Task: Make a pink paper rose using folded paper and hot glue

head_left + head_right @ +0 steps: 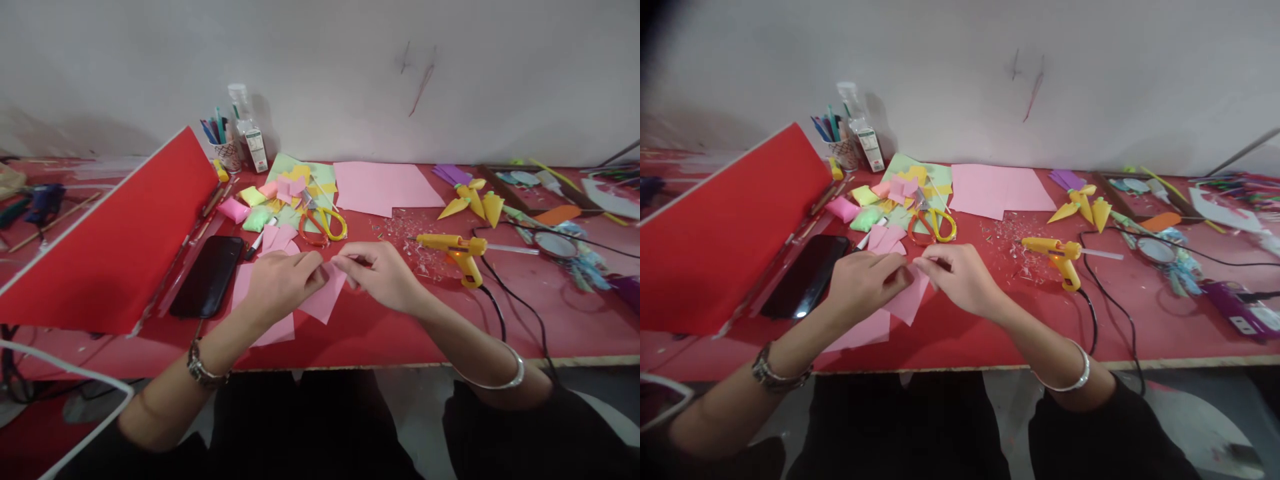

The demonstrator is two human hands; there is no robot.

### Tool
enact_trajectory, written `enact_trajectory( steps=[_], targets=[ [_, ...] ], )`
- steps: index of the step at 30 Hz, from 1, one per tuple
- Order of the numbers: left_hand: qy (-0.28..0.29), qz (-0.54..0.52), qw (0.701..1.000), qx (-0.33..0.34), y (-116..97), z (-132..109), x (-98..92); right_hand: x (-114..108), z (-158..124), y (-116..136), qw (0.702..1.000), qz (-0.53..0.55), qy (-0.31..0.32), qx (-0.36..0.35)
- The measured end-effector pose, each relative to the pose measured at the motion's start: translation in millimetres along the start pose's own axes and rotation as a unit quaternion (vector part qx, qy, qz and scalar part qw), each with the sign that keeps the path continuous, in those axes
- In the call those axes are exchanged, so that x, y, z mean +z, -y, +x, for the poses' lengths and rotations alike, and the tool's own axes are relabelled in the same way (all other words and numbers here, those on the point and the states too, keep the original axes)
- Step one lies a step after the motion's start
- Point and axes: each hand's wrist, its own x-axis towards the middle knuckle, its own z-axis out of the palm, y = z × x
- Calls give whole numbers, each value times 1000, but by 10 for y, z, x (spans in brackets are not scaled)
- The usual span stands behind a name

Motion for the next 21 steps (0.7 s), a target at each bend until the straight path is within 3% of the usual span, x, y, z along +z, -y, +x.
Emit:
enact_trajectory(
  steps=[5,10,13,15,17,19,21],
  targets=[
    [36,22,999,-29,165,-159,-59,-140,-34,-31,998,20,-46,22],
    [147,60,971,-176,395,-287,-40,-238,-58,-95,996,9,-85,26],
    [164,-7,958,-234,420,-247,-85,-221,-60,-101,997,7,-69,16],
    [164,-116,956,-212,367,-184,-139,-189,-53,-101,999,11,-41,5],
    [206,-193,948,-146,288,-118,-191,-162,-37,-111,1000,20,-21,-1],
    [268,-202,937,-100,216,-66,-223,-147,-17,-135,1000,9,-15,-3],
    [310,-200,925,-94,169,-33,-230,-131,0,-165,998,-52,-26,-25]
  ],
)
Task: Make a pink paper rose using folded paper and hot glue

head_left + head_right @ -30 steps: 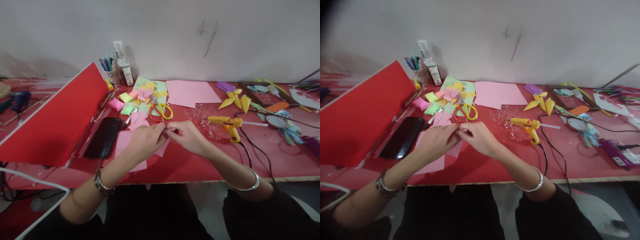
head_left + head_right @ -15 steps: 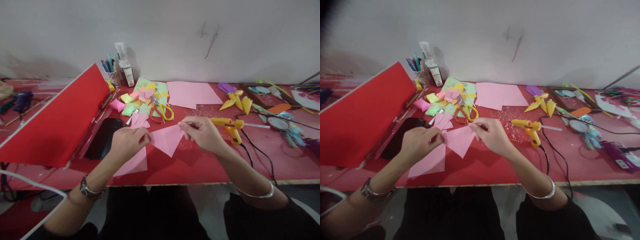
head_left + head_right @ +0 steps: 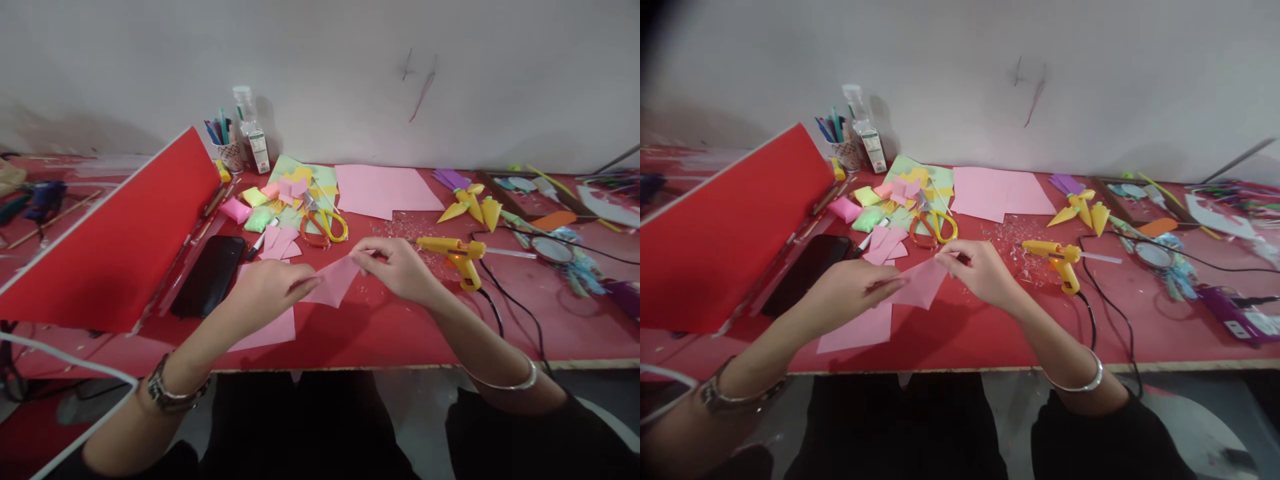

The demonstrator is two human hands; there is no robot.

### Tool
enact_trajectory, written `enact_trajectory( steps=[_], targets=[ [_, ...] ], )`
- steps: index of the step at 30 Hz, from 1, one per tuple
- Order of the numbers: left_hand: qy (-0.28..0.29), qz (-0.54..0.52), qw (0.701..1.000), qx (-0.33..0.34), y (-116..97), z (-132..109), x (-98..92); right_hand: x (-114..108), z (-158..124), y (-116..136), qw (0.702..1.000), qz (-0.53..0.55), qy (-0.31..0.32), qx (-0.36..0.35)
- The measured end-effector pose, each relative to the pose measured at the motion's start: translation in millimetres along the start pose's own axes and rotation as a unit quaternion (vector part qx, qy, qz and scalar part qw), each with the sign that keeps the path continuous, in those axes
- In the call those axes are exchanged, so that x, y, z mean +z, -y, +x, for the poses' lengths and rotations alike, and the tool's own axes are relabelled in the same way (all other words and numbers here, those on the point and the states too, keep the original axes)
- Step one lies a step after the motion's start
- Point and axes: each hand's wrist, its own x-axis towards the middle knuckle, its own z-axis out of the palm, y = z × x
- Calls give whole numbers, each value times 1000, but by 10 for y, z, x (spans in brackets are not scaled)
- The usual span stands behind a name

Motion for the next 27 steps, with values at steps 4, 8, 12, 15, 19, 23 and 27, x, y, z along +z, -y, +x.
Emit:
enact_trajectory(
  steps=[4,8,12,15,19,23,27],
  targets=[
    [21,-20,999,-20,-36,43,23,102,2,-4,967,-213,-46,-129],
    [20,-46,999,-16,-73,74,35,244,-2,68,923,-307,-63,-223],
    [19,-89,996,-11,-102,81,21,300,25,86,930,-277,-68,-233],
    [22,-101,995,-6,-104,80,16,298,35,49,939,-251,-54,-231],
    [47,-136,989,-15,-79,75,-15,242,23,-21,963,-194,-46,-183],
    [67,-152,986,-35,-8,53,-83,120,-15,-126,973,-172,-49,-145],
    [103,-160,979,-67,109,4,-136,-17,-51,-272,975,-178,-70,-110]
  ],
)
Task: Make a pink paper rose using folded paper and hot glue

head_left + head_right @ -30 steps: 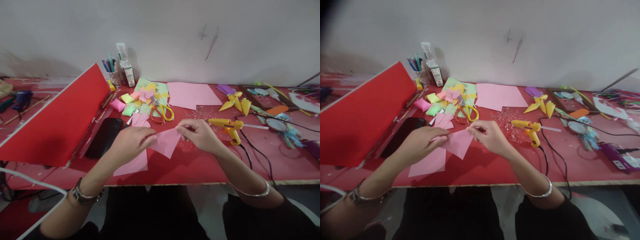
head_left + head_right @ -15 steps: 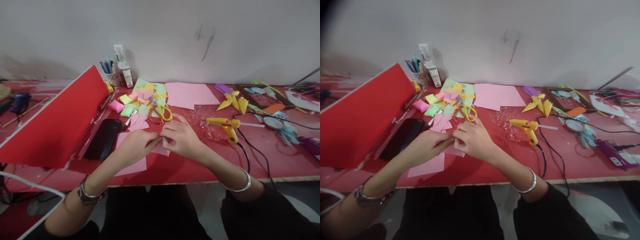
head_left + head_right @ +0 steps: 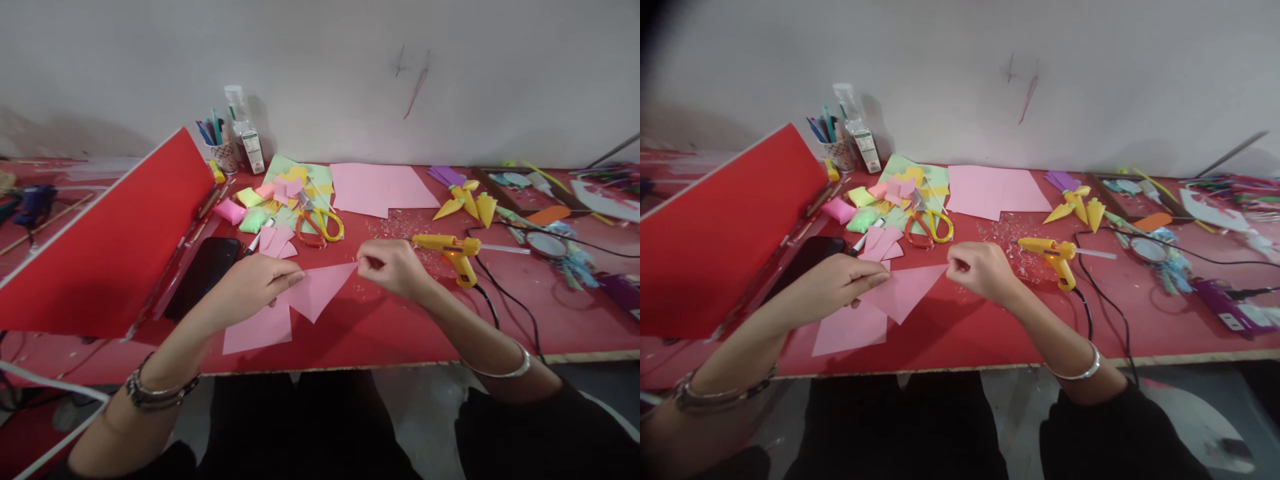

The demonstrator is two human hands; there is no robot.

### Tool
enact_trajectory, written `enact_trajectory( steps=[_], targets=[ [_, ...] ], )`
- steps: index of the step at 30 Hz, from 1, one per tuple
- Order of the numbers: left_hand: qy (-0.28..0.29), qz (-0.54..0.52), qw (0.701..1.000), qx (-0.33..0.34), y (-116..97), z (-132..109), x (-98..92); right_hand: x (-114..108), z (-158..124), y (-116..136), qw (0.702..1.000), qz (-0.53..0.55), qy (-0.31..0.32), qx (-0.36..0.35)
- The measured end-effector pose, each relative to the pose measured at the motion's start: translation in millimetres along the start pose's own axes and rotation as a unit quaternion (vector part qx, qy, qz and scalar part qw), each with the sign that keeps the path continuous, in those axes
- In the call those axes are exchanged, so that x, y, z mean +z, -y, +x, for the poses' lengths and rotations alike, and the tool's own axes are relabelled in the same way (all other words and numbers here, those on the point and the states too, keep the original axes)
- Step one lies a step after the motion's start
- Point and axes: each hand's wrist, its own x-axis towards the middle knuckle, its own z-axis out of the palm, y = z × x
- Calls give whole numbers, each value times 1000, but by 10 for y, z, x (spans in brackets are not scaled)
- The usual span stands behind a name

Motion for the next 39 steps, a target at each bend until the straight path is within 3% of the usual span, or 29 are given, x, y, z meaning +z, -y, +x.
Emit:
enact_trajectory(
  steps=[3,5,10,15,23,26,31,33,35,37,39],
  targets=[
    [19,-3,1000,-23,44,-13,-24,-25,8,-43,997,-10,-52,52],
    [23,7,1000,-17,32,1,-24,-16,45,5,998,-8,-42,41],
    [2,83,996,36,-41,51,-7,41,131,195,982,-20,163,-90],
    [-67,202,973,84,-108,89,111,98,140,293,972,-29,229,-43],
    [-215,328,902,182,-21,102,283,95,183,345,973,106,201,-46],
    [-232,352,894,152,95,57,212,51,164,298,972,136,193,-20],
    [-232,372,899,3,312,-15,43,-82,96,181,972,173,153,48],
    [-253,314,913,-58,384,-16,17,-107,79,135,967,203,117,97],
    [-255,167,950,-73,425,18,37,-85,83,97,952,254,78,150],
    [-224,-59,973,-19,427,92,97,-10,105,72,923,328,62,194],
    [-163,-271,946,65,396,190,178,107,139,60,878,412,79,230]
  ],
)
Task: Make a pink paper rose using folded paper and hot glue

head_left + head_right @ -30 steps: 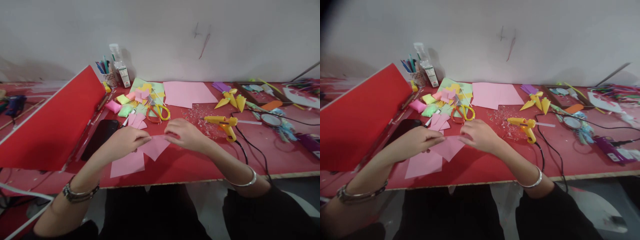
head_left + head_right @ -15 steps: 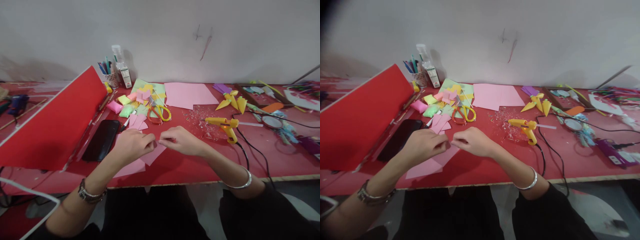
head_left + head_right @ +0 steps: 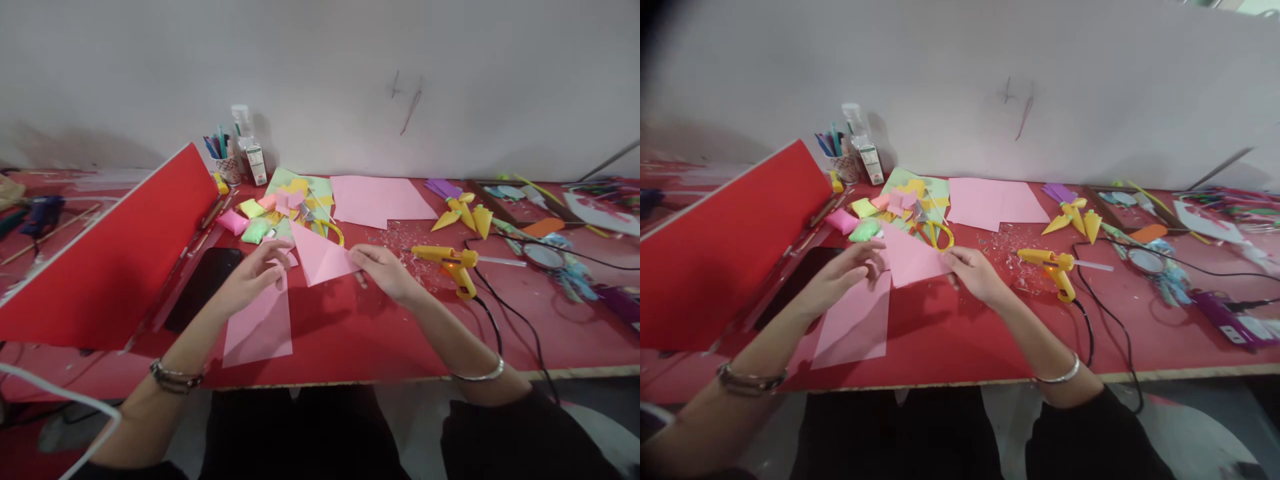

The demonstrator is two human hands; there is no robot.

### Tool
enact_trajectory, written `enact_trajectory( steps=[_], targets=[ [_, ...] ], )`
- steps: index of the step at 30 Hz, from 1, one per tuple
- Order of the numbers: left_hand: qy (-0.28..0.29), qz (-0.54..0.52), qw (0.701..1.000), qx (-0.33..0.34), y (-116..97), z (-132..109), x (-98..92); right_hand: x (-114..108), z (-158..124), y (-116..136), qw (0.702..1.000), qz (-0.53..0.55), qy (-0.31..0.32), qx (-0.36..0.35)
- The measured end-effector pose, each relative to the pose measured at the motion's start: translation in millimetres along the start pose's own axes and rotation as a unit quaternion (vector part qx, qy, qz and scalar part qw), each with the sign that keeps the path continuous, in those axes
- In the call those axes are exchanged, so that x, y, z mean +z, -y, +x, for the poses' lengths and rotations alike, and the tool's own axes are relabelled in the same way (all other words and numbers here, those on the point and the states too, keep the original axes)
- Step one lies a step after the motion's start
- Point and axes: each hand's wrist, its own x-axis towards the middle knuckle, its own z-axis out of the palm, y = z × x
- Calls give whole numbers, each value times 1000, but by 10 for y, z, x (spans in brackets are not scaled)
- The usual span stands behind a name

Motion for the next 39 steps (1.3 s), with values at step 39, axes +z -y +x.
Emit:
enact_trajectory(
  steps=[39],
  targets=[
    [-43,-237,947,-211,242,239,258,150,100,-517,971,-115,-158,-138]
  ],
)
